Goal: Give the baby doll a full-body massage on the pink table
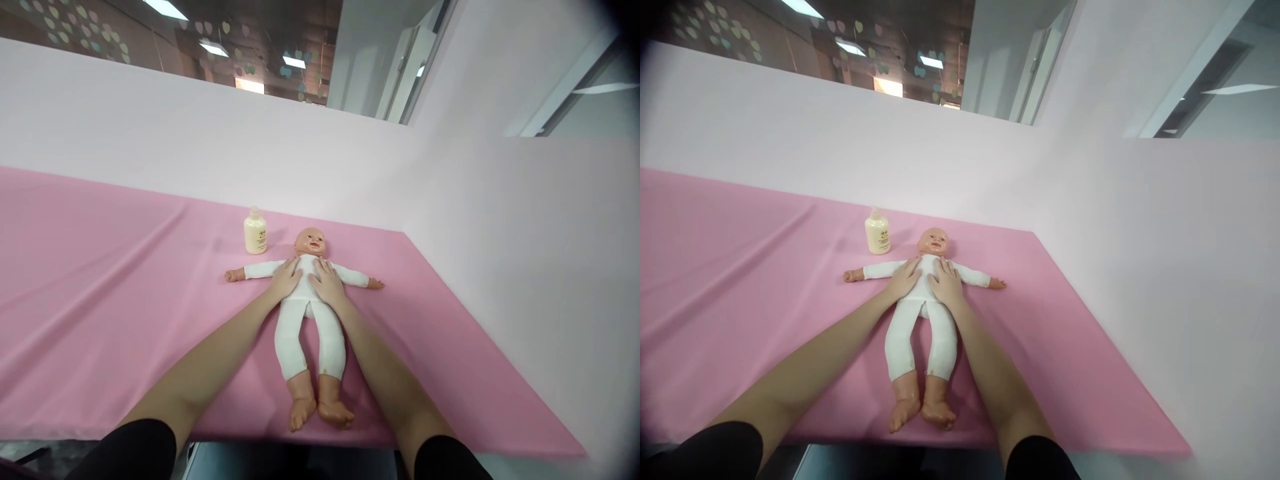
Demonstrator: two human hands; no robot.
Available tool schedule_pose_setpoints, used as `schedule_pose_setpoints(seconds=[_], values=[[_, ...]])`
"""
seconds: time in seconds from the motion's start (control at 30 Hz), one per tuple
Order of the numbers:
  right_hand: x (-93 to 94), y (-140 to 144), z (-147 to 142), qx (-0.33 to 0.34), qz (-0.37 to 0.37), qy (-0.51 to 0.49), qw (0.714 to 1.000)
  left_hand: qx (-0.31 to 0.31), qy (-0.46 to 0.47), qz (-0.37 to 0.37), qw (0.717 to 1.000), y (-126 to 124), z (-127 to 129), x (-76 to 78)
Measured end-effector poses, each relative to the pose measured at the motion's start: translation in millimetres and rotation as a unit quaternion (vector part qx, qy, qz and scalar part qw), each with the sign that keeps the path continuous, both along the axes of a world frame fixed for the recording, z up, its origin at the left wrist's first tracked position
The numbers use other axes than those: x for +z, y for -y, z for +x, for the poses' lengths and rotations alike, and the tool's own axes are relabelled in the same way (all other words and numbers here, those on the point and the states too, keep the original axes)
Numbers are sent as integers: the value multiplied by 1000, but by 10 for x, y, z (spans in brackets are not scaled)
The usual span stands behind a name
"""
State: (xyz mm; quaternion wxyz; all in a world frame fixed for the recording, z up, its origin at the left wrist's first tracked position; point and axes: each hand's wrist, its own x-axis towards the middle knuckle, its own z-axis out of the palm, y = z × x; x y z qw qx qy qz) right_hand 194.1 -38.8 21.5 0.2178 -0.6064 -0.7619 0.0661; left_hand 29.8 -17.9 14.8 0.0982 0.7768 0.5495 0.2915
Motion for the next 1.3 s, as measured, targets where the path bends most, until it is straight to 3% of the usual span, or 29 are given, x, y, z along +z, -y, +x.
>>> schedule_pose_setpoints(seconds=[0.03,0.17,0.4,0.57,0.77,1.3], values=[[-22,-23,48,-16,-3,-4,1000,24,-24,-8,999,-22,-48,-14],[-82,-93,369,-83,-2,17,996,25,-61,-5,998,-60,-179,-20],[-67,-19,887,-129,26,54,990,94,-128,32,987,-44,-519,67],[-111,-15,847,-146,45,71,986,136,-162,56,976,-31,-535,23],[-175,-46,855,-133,75,69,986,110,-205,83,969,-27,-333,-44],[-160,-62,840,-120,92,39,988,116,-211,88,967,-62,-331,-64]])
